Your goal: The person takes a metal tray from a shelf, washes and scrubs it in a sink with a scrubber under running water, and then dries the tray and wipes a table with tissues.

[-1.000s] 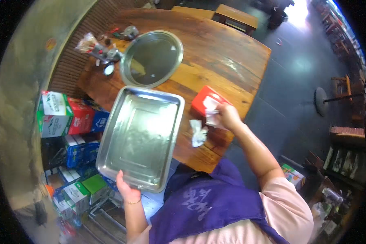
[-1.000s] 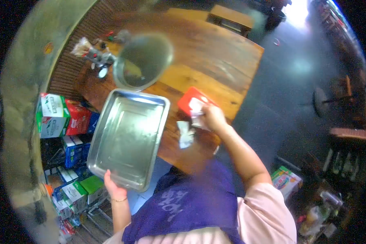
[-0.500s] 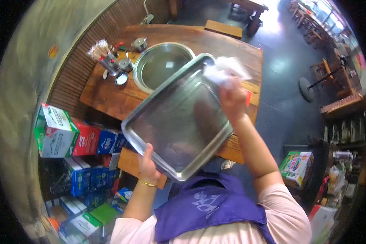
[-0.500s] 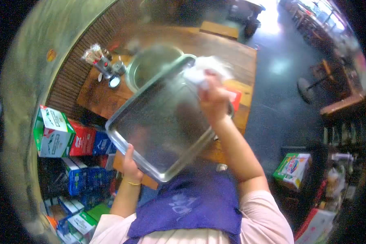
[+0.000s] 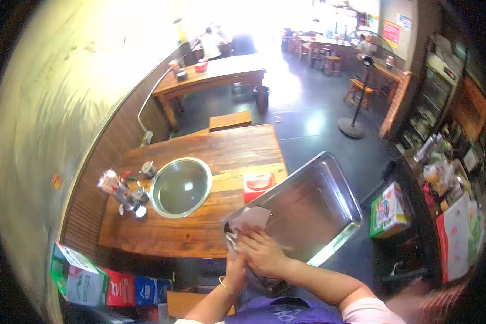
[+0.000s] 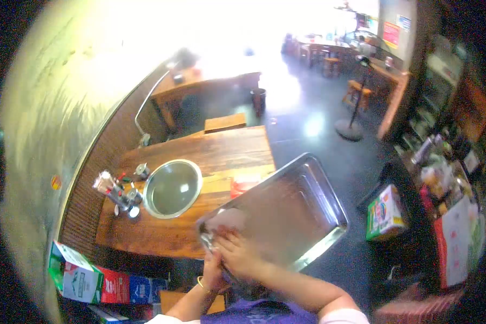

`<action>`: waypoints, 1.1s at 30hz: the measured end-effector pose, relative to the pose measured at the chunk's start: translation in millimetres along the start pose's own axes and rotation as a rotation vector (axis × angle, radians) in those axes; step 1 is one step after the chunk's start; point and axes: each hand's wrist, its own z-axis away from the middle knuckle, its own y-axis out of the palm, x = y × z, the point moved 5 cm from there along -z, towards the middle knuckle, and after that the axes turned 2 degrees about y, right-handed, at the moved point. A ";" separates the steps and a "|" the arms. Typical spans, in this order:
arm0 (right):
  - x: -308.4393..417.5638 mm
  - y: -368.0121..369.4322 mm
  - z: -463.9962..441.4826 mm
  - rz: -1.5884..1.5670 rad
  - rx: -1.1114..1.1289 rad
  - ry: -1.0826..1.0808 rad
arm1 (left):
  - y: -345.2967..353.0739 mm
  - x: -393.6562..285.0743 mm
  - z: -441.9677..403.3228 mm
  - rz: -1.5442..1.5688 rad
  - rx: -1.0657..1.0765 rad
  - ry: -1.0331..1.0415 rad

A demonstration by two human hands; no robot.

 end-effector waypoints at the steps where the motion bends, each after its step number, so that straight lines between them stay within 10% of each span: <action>1: 6.2 -12.0 18.5 0.004 -0.019 0.030 | 4.9 12.8 5.5 -0.019 0.091 -0.057; 9: 58.0 -58.1 246.9 0.151 0.188 0.121 | 117.9 86.7 65.6 -0.110 0.363 -0.300; 14: 82.5 -49.3 430.0 -0.036 0.541 0.914 | 151.7 128.5 140.5 -0.450 0.510 -0.210; 18: 104.4 -72.5 613.6 0.504 0.135 1.076 | 160.1 154.3 195.5 -0.423 0.579 -0.229; 24: 239.4 -145.7 653.8 0.047 0.010 1.451 | 206.2 220.2 286.2 -0.524 0.606 -0.378; 28: 271.5 -90.7 727.3 0.454 -0.269 1.443 | 265.9 277.8 356.6 -0.448 0.943 -0.485; 33: 287.6 -71.1 747.0 0.191 -0.410 1.571 | 328.7 385.9 449.6 -0.482 1.185 -0.587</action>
